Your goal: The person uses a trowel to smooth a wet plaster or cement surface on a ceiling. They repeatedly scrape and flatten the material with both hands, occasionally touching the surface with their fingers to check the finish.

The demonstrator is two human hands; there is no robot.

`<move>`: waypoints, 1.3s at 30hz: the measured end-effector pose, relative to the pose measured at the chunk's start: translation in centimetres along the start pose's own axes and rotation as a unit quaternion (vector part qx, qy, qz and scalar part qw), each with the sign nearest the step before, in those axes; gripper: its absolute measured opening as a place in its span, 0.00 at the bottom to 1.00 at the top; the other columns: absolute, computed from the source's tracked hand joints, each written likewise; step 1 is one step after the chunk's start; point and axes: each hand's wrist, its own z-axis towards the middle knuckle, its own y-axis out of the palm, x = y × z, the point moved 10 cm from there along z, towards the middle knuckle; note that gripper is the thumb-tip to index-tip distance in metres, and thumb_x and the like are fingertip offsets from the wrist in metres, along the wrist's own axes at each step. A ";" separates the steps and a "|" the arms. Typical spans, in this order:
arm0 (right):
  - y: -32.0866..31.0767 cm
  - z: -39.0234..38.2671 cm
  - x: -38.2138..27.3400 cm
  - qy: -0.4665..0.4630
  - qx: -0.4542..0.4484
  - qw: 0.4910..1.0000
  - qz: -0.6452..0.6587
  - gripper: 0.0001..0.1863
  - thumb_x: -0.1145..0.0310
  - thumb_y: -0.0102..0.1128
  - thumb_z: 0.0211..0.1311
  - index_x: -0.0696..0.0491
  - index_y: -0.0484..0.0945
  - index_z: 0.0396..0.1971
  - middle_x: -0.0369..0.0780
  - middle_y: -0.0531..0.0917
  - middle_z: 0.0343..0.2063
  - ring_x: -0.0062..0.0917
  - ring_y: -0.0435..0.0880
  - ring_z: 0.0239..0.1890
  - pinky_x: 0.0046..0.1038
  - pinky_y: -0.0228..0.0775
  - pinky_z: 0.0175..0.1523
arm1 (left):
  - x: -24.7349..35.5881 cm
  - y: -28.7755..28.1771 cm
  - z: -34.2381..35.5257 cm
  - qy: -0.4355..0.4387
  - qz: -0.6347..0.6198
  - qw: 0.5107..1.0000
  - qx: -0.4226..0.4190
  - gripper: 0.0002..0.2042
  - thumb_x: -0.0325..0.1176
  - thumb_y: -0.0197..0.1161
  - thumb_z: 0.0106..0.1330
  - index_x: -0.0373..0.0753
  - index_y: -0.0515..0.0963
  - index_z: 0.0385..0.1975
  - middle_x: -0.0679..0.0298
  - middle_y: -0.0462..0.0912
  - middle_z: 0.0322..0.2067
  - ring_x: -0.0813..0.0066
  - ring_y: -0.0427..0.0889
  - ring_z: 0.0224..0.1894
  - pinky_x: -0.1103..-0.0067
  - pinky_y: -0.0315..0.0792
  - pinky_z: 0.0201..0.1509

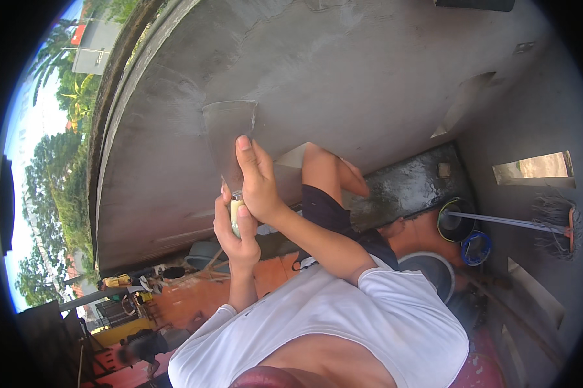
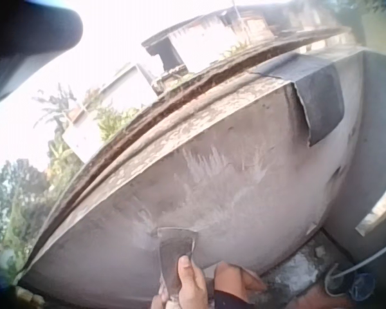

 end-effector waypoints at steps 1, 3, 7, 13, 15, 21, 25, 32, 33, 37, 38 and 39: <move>0.1 0.4 -1.0 -0.008 0.000 1.000 0.003 0.23 0.47 0.38 0.80 0.52 0.66 0.31 0.35 0.73 0.17 0.19 0.74 0.14 0.23 0.70 0.23 | 0.7 0.4 0.7 0.009 -0.002 1.000 -0.003 0.16 0.33 0.55 0.71 0.26 0.69 0.50 0.57 0.79 0.22 0.73 0.79 0.21 0.78 0.70 0.27; -0.3 0.9 -2.3 -0.015 0.016 1.000 -0.007 0.24 0.47 0.38 0.80 0.52 0.67 0.30 0.36 0.74 0.17 0.20 0.74 0.14 0.23 0.69 0.23 | 1.7 1.0 1.5 0.034 0.030 0.999 -0.014 0.15 0.32 0.55 0.71 0.26 0.69 0.50 0.57 0.78 0.21 0.72 0.78 0.20 0.77 0.69 0.26; 0.6 -0.5 0.3 0.033 0.014 0.999 0.017 0.24 0.47 0.40 0.79 0.52 0.67 0.30 0.35 0.74 0.17 0.19 0.74 0.15 0.22 0.68 0.23 | 1.5 -0.2 0.1 -0.017 0.015 1.000 0.002 0.15 0.32 0.55 0.71 0.27 0.69 0.50 0.60 0.77 0.20 0.73 0.78 0.20 0.78 0.68 0.25; 0.7 -1.4 -0.1 0.070 0.047 0.996 -0.016 0.27 0.46 0.36 0.80 0.53 0.69 0.29 0.38 0.73 0.14 0.19 0.72 0.14 0.23 0.69 0.26 | 2.3 -0.4 -1.3 -0.042 -0.016 0.999 -0.019 0.17 0.32 0.53 0.72 0.25 0.67 0.53 0.60 0.77 0.21 0.76 0.75 0.21 0.79 0.67 0.26; 0.3 -1.0 0.0 0.049 0.045 0.997 -0.039 0.26 0.46 0.36 0.80 0.53 0.69 0.29 0.38 0.74 0.14 0.19 0.72 0.15 0.22 0.68 0.26 | 1.2 -0.4 -1.3 -0.034 -0.035 0.999 -0.003 0.18 0.32 0.52 0.72 0.24 0.66 0.55 0.59 0.77 0.22 0.76 0.74 0.22 0.78 0.68 0.27; -0.3 -0.3 0.8 0.006 0.015 0.998 -0.065 0.23 0.46 0.41 0.79 0.52 0.68 0.33 0.32 0.73 0.21 0.16 0.73 0.16 0.21 0.68 0.22 | -2.0 -0.2 -0.9 0.008 -0.047 0.999 0.010 0.18 0.33 0.52 0.72 0.25 0.67 0.54 0.58 0.76 0.23 0.73 0.75 0.24 0.76 0.69 0.29; -1.0 1.4 -3.1 -0.038 0.042 0.994 -0.093 0.24 0.45 0.41 0.78 0.52 0.68 0.32 0.33 0.73 0.20 0.17 0.73 0.16 0.22 0.68 0.22 | -0.7 1.9 1.5 0.050 -0.085 0.995 0.003 0.18 0.33 0.53 0.71 0.25 0.68 0.53 0.56 0.76 0.23 0.71 0.75 0.22 0.74 0.69 0.29; -0.5 -0.7 0.2 0.021 0.040 0.997 -0.063 0.25 0.45 0.41 0.78 0.52 0.69 0.31 0.33 0.73 0.19 0.17 0.73 0.15 0.21 0.67 0.22 | -1.3 0.2 -1.0 -0.016 -0.075 0.997 0.009 0.19 0.33 0.51 0.71 0.24 0.68 0.54 0.55 0.79 0.25 0.72 0.78 0.24 0.75 0.70 0.30; -0.3 -0.8 0.3 0.025 0.037 0.997 -0.058 0.24 0.45 0.41 0.78 0.52 0.69 0.31 0.33 0.74 0.20 0.17 0.73 0.16 0.21 0.67 0.22 | -0.6 -0.1 -0.9 -0.001 -0.060 0.998 0.014 0.19 0.33 0.51 0.71 0.23 0.68 0.53 0.56 0.79 0.25 0.72 0.78 0.24 0.76 0.70 0.30; -0.5 -0.7 0.2 0.004 0.055 0.994 -0.095 0.25 0.45 0.38 0.79 0.52 0.68 0.30 0.34 0.72 0.16 0.17 0.71 0.16 0.21 0.68 0.24 | -1.1 -0.5 -0.6 0.013 -0.054 0.998 0.007 0.19 0.34 0.52 0.71 0.24 0.68 0.53 0.56 0.79 0.24 0.73 0.76 0.23 0.77 0.69 0.29; -1.6 -0.2 1.1 -0.015 0.057 0.993 -0.102 0.24 0.46 0.40 0.79 0.51 0.68 0.30 0.32 0.71 0.18 0.15 0.71 0.17 0.20 0.67 0.24 | -2.2 -0.3 -0.4 0.005 -0.067 0.998 -0.003 0.19 0.34 0.52 0.71 0.24 0.68 0.53 0.57 0.78 0.24 0.73 0.76 0.23 0.77 0.69 0.29; -1.6 0.2 1.1 -0.031 0.056 0.992 -0.110 0.23 0.47 0.41 0.79 0.51 0.68 0.30 0.30 0.71 0.21 0.14 0.71 0.19 0.19 0.66 0.24 | -2.2 -0.4 -0.2 0.024 -0.064 0.998 0.002 0.19 0.34 0.52 0.71 0.24 0.68 0.53 0.57 0.78 0.23 0.73 0.76 0.23 0.77 0.69 0.29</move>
